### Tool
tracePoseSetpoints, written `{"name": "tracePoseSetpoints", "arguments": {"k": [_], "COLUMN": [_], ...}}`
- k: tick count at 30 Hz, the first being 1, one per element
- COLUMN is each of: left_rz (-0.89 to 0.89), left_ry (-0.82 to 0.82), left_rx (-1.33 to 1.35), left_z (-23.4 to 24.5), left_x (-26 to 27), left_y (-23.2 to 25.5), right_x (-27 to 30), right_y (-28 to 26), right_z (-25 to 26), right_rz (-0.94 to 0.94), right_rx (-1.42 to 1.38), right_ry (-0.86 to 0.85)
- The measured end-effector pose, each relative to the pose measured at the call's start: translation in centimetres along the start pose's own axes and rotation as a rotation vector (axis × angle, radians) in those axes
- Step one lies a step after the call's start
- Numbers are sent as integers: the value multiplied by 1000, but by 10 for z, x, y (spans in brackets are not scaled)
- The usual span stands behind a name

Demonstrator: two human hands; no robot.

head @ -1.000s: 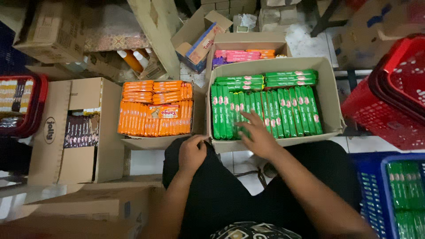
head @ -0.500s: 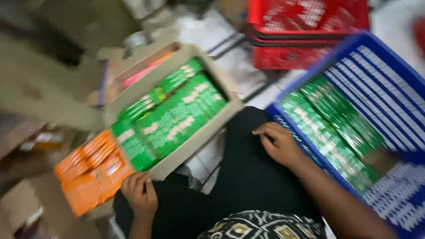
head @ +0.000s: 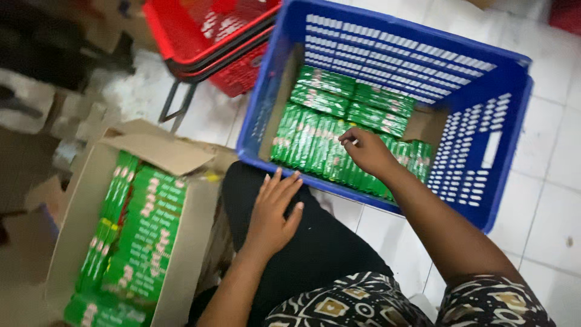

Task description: The person transfers green snack packs from a blue basket into a cardboard box. They pick up the packs from the basket and place them into the box, arranging them in rows.

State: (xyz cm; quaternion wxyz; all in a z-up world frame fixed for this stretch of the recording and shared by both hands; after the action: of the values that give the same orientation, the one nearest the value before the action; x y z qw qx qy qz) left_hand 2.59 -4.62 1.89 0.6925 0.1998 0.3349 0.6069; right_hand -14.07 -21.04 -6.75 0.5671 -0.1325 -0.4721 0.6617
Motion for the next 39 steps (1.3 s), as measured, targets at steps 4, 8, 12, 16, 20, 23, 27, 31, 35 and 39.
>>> {"name": "tracePoseSetpoints", "arguments": {"k": [4,8,12,16,20,23,27,31,35,39], "left_rz": [30,77,114,164,202,190,192,188,203,190], "left_ry": [-219,-330,-364,-370,-387,-372,-382,-363,-361,-342], "left_rx": [-101,-239,-234,-257,-260,-260,-272,-271,-256,-272], "left_z": [-40,-48,-52,-55,-55,-55,-57,-57,-56,-54], "left_x": [-13,-18,-20,-20,-20,-20,-19,-19,-20,-21], "left_y": [5,-2,-2,-6,-5,-4,-8,-8,-6,-5], "right_x": [-16,-36,-19,-16,-9,-21,-32,-37,-42,-45], "right_y": [78,163,167,201,192,217,227,232,257,239], "right_z": [25,45,62,64,77,74,75,82,77,73], "right_rz": [-172,-429,-660,-717,-658,-730,-721,-682,-556,-548], "right_rx": [313,576,570,412,442,299,450,555,658,688], "right_ry": [-92,-143,-184,-111,-119,-5,-41,126,326,372]}}
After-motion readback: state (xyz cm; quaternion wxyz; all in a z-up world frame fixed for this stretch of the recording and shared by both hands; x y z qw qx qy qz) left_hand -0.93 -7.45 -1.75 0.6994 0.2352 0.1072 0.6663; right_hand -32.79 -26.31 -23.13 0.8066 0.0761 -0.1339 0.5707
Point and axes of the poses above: each hand's wrist, its own x-axis away from the middle knuckle, its own z-axis out of the back of the hand, y = z × x, the point moved 6 cm from there along -x, towards the middle knuckle, and after that the axes turned 5 degrees about y, right-handed, at the moved point
